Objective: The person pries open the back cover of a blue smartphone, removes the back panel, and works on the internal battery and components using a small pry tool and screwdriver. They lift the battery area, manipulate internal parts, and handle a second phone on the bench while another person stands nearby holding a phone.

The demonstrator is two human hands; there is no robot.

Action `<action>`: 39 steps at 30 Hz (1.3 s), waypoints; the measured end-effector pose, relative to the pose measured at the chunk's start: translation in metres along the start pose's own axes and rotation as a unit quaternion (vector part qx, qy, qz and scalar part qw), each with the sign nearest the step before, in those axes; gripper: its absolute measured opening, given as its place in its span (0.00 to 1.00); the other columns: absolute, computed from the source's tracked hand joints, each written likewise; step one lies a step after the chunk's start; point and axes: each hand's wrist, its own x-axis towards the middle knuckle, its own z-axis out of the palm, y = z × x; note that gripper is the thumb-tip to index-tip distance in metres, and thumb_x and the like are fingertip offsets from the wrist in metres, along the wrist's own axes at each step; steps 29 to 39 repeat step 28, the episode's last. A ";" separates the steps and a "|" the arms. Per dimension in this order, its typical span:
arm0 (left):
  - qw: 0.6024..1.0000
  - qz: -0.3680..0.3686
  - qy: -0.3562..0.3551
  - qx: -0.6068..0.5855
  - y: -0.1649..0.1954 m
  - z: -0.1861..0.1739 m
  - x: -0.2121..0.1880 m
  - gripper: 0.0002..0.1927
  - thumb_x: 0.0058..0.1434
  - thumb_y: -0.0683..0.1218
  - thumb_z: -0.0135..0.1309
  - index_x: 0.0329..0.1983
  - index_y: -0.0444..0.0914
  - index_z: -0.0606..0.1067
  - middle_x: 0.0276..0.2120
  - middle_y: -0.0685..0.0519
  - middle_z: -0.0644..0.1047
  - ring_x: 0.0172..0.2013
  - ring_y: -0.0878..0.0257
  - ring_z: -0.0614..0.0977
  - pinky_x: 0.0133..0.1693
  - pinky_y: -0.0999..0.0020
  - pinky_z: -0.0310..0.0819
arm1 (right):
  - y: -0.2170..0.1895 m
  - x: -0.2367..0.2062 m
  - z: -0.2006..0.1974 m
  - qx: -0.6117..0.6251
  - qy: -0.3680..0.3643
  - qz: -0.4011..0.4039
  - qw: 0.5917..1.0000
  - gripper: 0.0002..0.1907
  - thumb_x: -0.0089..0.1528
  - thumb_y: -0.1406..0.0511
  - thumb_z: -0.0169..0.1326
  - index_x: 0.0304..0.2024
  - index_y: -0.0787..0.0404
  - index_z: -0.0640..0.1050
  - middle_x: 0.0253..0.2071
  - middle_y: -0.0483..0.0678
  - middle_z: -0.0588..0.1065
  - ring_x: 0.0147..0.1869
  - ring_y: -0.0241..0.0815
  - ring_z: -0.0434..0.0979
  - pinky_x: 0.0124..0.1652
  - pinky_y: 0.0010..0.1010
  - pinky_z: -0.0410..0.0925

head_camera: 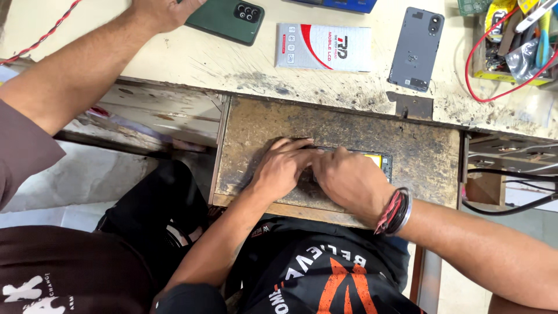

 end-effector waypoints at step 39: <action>0.999 -0.012 0.001 -0.030 -0.007 0.003 0.001 0.12 0.64 0.39 0.55 0.49 0.42 0.81 0.50 0.55 0.83 0.61 0.57 0.80 0.59 0.55 0.70 | 0.017 -0.002 0.004 0.054 -0.082 0.010 0.995 0.11 0.61 0.63 0.53 0.44 0.59 0.77 0.41 0.45 0.74 0.42 0.41 0.77 0.33 0.33 0.74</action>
